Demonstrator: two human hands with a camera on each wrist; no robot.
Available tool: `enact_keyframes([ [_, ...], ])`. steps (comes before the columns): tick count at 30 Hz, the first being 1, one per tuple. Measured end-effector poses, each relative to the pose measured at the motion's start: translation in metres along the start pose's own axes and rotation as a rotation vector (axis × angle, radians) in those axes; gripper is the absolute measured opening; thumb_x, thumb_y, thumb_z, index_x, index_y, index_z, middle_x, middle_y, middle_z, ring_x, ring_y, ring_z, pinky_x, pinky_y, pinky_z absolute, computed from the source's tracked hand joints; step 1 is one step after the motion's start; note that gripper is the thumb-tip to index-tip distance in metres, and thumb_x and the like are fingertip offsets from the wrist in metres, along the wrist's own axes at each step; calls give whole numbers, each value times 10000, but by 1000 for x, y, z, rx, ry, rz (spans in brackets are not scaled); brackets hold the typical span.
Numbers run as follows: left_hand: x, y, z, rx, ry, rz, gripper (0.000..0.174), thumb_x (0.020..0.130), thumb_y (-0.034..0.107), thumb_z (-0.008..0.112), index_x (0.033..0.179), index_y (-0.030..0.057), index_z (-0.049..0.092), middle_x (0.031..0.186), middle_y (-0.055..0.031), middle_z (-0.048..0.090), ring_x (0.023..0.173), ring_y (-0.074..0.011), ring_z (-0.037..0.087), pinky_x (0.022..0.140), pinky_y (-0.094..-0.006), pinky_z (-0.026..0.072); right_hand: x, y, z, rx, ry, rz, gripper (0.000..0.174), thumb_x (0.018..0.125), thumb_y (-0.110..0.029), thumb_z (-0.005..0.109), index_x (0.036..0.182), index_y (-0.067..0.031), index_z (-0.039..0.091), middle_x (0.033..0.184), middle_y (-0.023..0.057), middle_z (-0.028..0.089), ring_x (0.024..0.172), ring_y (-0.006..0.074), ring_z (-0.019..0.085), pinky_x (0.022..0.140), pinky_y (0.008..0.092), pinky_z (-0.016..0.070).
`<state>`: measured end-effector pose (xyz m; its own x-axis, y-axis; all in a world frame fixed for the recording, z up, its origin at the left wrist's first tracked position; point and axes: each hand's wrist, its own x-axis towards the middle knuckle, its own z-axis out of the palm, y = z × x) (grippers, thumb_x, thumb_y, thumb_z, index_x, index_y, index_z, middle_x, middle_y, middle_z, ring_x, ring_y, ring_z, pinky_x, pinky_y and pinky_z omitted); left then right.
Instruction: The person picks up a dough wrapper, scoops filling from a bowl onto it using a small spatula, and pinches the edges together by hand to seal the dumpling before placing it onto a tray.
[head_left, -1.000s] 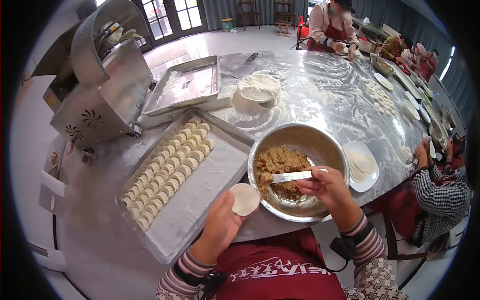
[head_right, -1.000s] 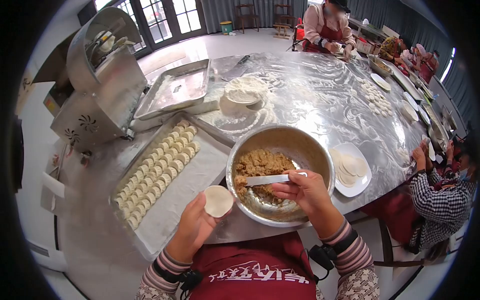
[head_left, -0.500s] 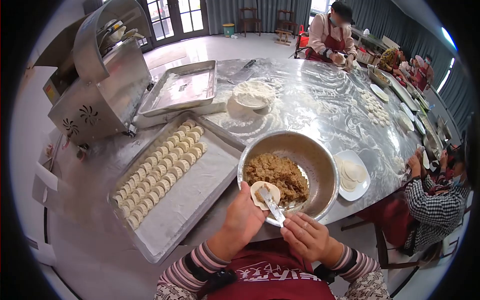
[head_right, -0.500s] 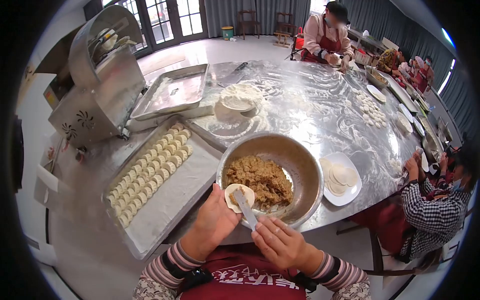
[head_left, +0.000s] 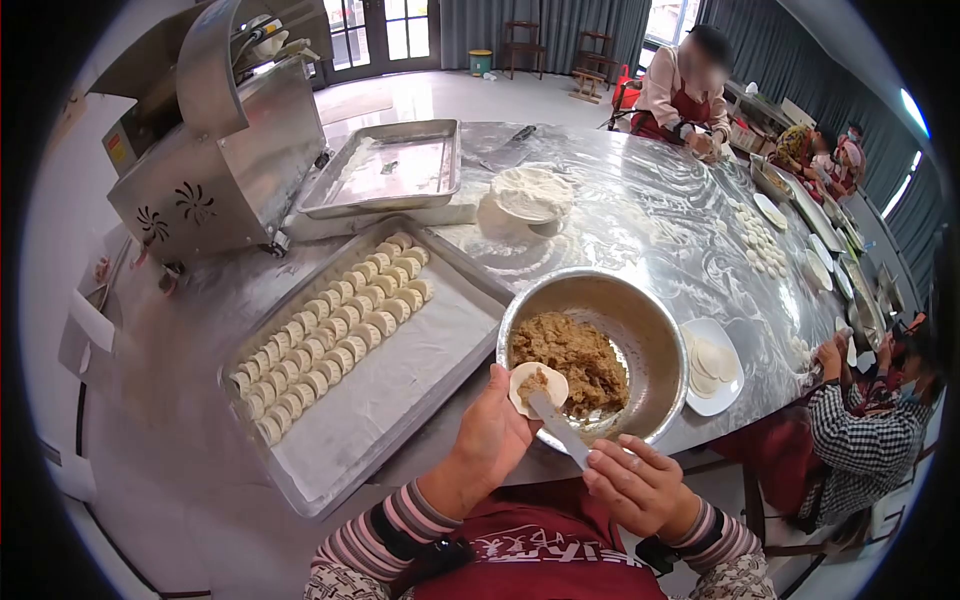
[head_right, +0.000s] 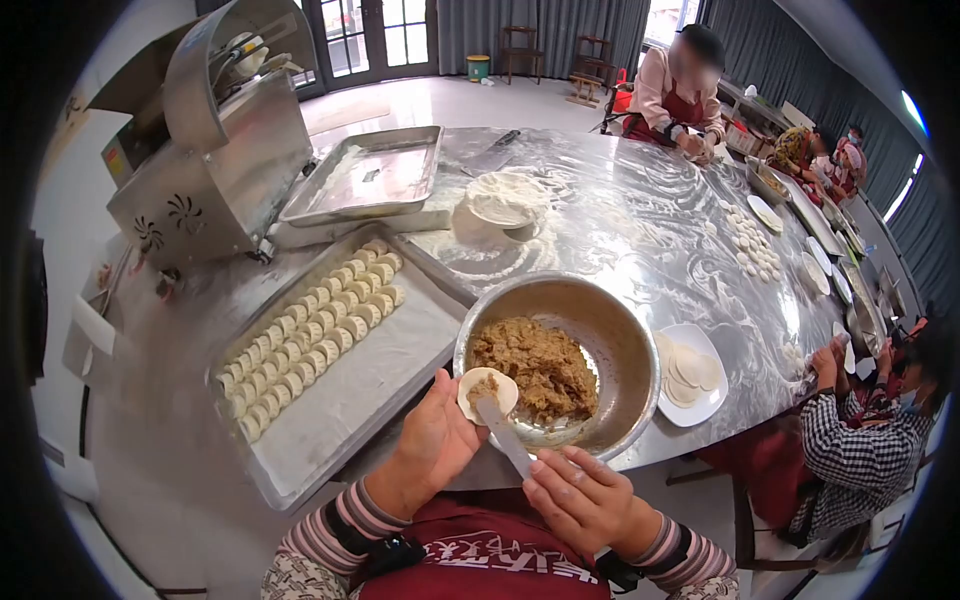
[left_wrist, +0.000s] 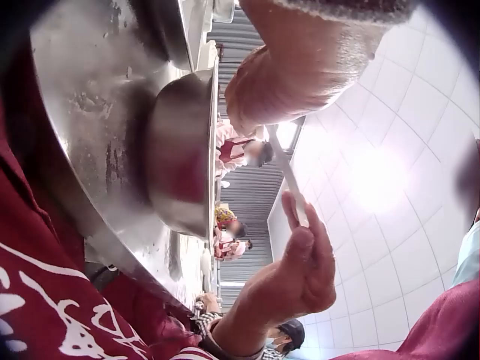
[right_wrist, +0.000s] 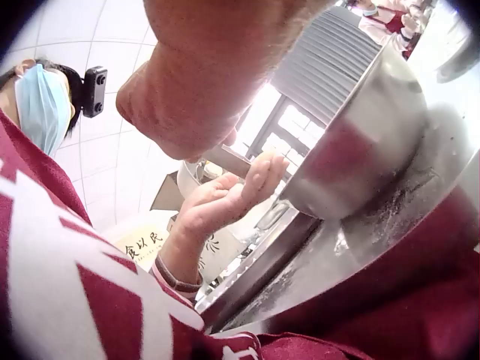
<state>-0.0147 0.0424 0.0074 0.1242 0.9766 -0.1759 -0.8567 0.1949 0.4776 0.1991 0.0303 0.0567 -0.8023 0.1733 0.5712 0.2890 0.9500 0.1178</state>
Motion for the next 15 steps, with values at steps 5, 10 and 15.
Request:
enact_keyframes([
  [5,-5,2,3,-49,-9,-21,514,1039,386,254,1360,-5,342,1359,-153,459,1263,-264,452,1091,-416,347,4,4,4,-48,50,101,129,812,-80,674,919,-9,663,966,132,686,932,264,688,896,399,507],
  [10,-6,3,-2,-62,-41,-32,513,1037,396,261,1358,7,352,1343,-146,473,1248,-260,472,1065,-411,388,4,-4,7,58,18,50,143,819,-56,657,956,-18,644,972,128,688,910,253,689,849,393,529],
  [15,-11,7,-5,-11,-103,-105,528,1037,403,253,1368,2,350,1338,-142,480,1235,-253,491,1044,-400,410,10,11,-10,519,358,601,77,887,-12,581,951,28,594,833,170,700,765,271,703,715,348,562],
])
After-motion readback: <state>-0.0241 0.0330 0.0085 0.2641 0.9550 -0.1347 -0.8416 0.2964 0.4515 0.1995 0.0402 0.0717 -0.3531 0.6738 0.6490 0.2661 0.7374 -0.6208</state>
